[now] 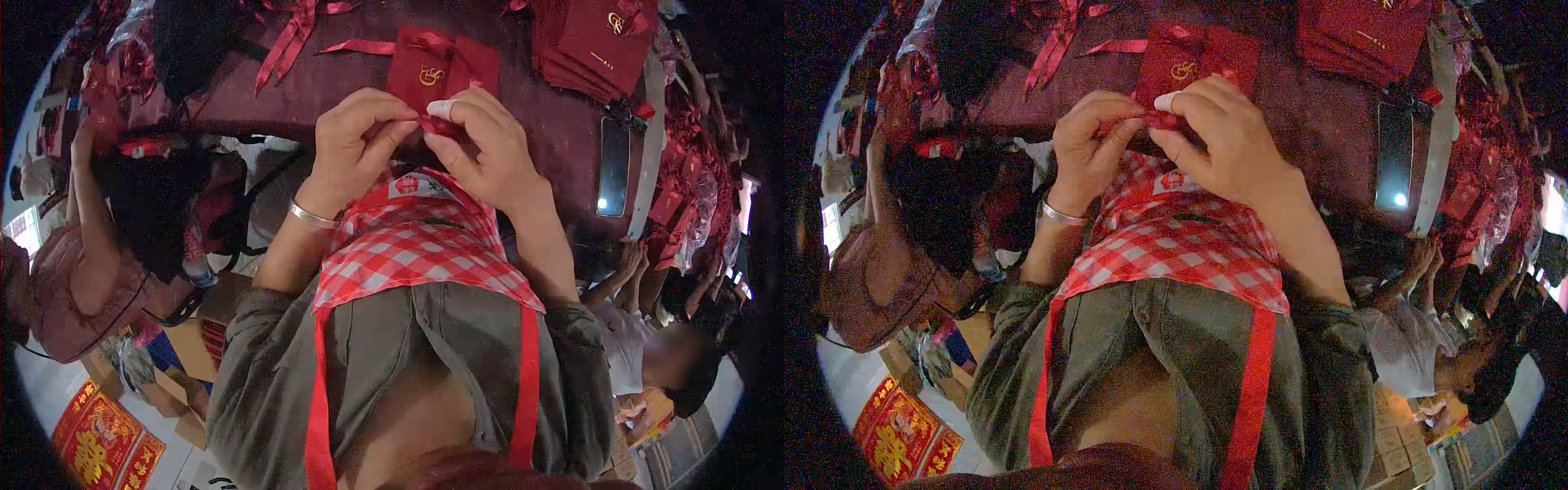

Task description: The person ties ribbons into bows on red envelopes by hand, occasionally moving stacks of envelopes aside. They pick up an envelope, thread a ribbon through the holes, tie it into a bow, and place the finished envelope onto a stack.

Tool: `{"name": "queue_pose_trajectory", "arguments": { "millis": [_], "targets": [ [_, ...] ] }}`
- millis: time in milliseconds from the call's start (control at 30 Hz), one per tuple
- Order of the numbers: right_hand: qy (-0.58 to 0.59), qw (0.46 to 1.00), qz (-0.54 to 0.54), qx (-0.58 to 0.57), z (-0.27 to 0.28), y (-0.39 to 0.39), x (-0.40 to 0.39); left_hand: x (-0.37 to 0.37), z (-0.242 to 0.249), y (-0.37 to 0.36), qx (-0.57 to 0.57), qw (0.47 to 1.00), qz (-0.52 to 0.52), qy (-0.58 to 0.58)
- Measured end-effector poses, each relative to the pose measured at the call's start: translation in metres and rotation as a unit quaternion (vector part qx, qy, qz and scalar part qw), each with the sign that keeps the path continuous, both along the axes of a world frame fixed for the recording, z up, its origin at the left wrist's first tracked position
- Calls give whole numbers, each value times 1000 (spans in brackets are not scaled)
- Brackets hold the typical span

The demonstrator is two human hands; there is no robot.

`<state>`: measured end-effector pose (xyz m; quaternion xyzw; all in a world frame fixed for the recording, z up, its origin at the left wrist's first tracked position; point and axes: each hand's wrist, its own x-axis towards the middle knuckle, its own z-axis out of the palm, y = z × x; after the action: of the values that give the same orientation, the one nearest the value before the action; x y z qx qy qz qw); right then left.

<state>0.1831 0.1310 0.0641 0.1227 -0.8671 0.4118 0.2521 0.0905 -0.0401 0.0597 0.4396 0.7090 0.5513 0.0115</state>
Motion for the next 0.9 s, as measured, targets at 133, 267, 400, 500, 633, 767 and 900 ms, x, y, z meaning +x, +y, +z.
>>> {"name": "queue_pose_trajectory", "arguments": {
  "millis": [133, 267, 400, 500, 633, 767, 900],
  "targets": [
    [-8, 1000, 4, 2, -1, -2, 0, 0, -3, 0, 3, 1000, 0, 11],
    [-14, 1000, 5, 26, -1, -3, -1, 1, -2, -1, -4, 1000, -2, 1],
    [11, 999, 11, 31, -8, -2, -3, 5, -2, -1, 3, 1000, -10, -24],
    [-2, 999, 12, 36, -6, -3, -2, 3, -5, 0, 7, 1000, -14, 12],
    [-2, 1000, 9, 14, -3, -4, -3, 6, -5, -2, -7, 999, -24, -21],
    [-3, 1000, 26, 6, -8, -4, -3, 7, -6, -1, -1, 999, -24, -44],
    [-41, 998, 27, -26, -8, -4, -2, 6, -9, -1, 13, 998, -30, -44]
  ]
}}
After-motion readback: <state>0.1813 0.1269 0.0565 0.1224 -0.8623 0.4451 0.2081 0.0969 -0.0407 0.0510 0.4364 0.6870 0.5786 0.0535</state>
